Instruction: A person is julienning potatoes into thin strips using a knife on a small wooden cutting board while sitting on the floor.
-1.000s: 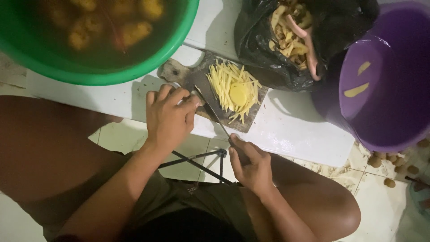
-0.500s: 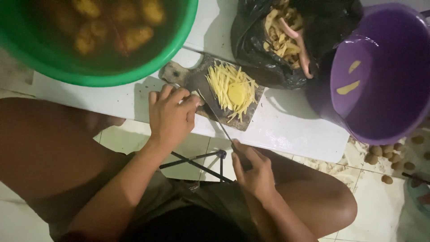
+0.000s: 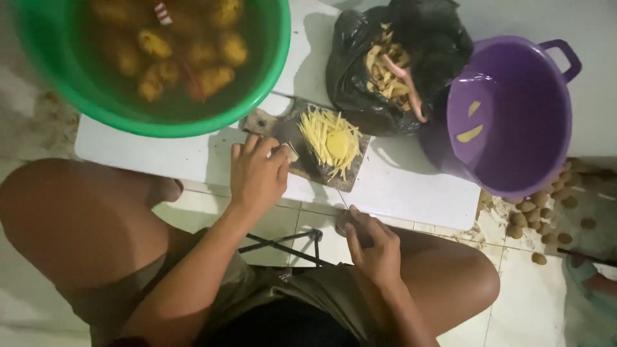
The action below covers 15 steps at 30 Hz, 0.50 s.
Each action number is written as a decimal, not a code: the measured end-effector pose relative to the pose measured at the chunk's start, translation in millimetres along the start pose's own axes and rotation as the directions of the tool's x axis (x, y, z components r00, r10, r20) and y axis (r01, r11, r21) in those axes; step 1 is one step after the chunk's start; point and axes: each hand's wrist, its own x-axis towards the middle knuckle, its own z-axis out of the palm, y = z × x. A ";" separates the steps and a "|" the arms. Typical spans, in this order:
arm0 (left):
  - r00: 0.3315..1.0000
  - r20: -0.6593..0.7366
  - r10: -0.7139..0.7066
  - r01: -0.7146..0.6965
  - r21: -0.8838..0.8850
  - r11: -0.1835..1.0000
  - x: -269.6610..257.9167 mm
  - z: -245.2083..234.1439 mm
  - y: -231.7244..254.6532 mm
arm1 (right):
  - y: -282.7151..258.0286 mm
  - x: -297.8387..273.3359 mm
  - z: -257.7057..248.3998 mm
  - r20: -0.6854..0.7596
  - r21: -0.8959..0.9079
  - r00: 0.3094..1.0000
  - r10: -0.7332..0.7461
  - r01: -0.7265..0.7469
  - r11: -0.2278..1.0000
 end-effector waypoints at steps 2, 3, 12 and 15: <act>0.999 -0.037 -0.007 0.005 -0.045 0.999 2.5 -7.8 7.4 | -13.6 -1.6 3.4 -0.039 0.004 0.997 0.067 -0.067 0.998; 0.997 -0.065 -0.028 0.022 -0.088 0.996 4.5 -12.0 10.9 | -20.6 -1.9 5.2 -0.063 0.014 0.989 0.135 -0.134 0.991; 0.976 0.119 0.182 -0.174 -0.070 0.982 7.9 -30.6 26.2 | 1.1 5.5 4.7 -0.242 -0.429 0.925 -0.293 0.169 0.888; 0.963 0.206 0.174 -0.162 -0.076 0.984 13.3 -30.0 30.0 | 7.2 5.1 5.4 -0.238 -0.555 0.906 -0.349 0.168 0.815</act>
